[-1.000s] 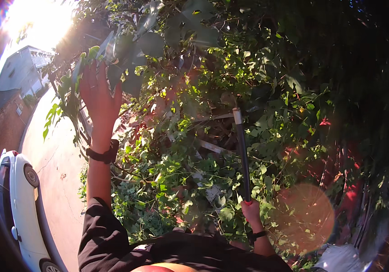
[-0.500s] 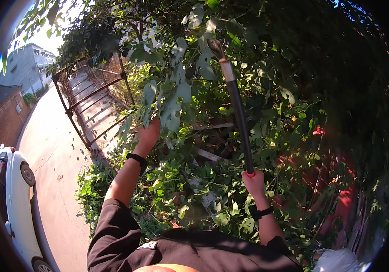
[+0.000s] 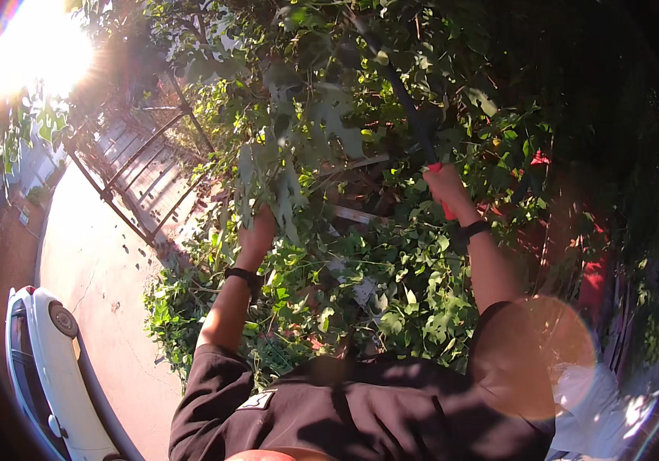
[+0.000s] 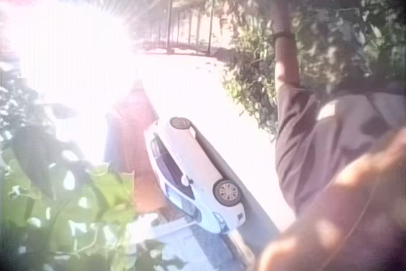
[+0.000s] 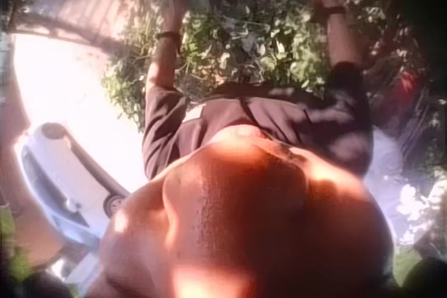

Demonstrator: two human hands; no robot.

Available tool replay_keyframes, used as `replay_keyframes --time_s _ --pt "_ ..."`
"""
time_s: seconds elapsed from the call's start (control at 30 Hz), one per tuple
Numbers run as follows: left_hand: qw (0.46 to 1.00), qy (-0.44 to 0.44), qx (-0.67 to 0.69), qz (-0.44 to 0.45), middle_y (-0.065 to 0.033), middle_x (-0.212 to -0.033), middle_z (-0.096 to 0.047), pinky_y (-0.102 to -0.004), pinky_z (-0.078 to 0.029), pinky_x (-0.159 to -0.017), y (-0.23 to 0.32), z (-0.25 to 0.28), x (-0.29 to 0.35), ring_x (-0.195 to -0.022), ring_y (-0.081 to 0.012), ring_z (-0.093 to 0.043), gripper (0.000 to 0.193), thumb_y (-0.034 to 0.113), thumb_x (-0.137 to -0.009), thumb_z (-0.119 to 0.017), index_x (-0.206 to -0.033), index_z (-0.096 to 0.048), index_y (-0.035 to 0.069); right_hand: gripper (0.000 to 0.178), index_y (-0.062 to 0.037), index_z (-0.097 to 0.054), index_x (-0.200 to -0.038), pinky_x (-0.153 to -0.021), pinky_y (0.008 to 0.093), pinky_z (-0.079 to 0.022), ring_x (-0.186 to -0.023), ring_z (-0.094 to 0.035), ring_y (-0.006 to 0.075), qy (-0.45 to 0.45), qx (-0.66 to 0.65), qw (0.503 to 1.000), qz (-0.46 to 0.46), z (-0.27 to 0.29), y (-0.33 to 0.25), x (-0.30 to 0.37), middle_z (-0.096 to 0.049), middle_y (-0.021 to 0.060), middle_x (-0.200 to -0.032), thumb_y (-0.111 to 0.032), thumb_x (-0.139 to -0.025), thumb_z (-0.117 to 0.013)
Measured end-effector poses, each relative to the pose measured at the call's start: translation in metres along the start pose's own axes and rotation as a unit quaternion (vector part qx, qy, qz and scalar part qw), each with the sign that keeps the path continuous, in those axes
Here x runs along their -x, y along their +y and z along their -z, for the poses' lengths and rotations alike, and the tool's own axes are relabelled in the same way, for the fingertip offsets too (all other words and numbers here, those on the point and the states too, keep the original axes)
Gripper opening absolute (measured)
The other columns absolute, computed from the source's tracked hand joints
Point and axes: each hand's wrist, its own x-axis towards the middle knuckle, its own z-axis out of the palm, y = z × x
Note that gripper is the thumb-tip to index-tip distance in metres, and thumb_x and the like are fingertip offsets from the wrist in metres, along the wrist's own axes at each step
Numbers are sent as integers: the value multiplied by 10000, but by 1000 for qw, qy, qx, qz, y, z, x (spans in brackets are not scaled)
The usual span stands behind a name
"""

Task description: The person trims overgrown foliage and branches using a billhook, reaching into a dense area of leaves and cutting down several stems.

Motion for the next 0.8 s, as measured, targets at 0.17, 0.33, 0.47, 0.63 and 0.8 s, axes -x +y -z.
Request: replay_keyframes --time_s 0.17,0.33,0.47,0.63,0.8 --pt "948 -149 -283 -11 -104 -638 -659 -475 -473 -486 -113 -9 62 -595 -309 -670 148 206 -843 -579 -758 -660 115 176 -83 -510 -692 -352 315 -379 -372 -471 145 -22 -173 943 -283 -57 264 159 -479 13 -498 -126 -835 -603" --pt "895 -253 -360 -71 -83 -672 -653 -486 -496 -562 -124 -30 99 -630 -275 -647 102 153 -773 -604 -781 -697 112 182 -64 -519 -678 -360 329 -382 -360 -474 166 -5 -93 953 -287 -58 265 188 -508 38 -516 -136 -817 -611" --pt "937 -206 -271 -83 -111 -843 -713 -417 -559 -703 -149 34 130 -774 -286 -691 165 201 -831 -586 -872 -714 105 169 -57 -526 -675 -375 322 -374 -380 -481 151 -57 -60 979 -186 -99 235 169 -506 19 -518 -119 -798 -625" --pt "949 -157 -251 -110 -115 -963 -669 -445 -543 -766 -87 68 135 -924 -307 -673 181 212 -824 -617 -955 -649 91 208 -83 -537 -667 -394 290 -381 -407 -493 119 -137 -179 971 -76 -124 205 145 -505 -7 -514 -134 -819 -669" --pt "939 -142 -309 -51 -107 -954 -670 -477 -540 -756 -69 88 146 -969 -306 -660 187 247 -859 -592 -986 -655 125 563 -94 -451 -629 -396 268 -342 -386 -420 118 -233 -405 883 41 -108 107 109 -446 14 -481 -533 -980 -471"
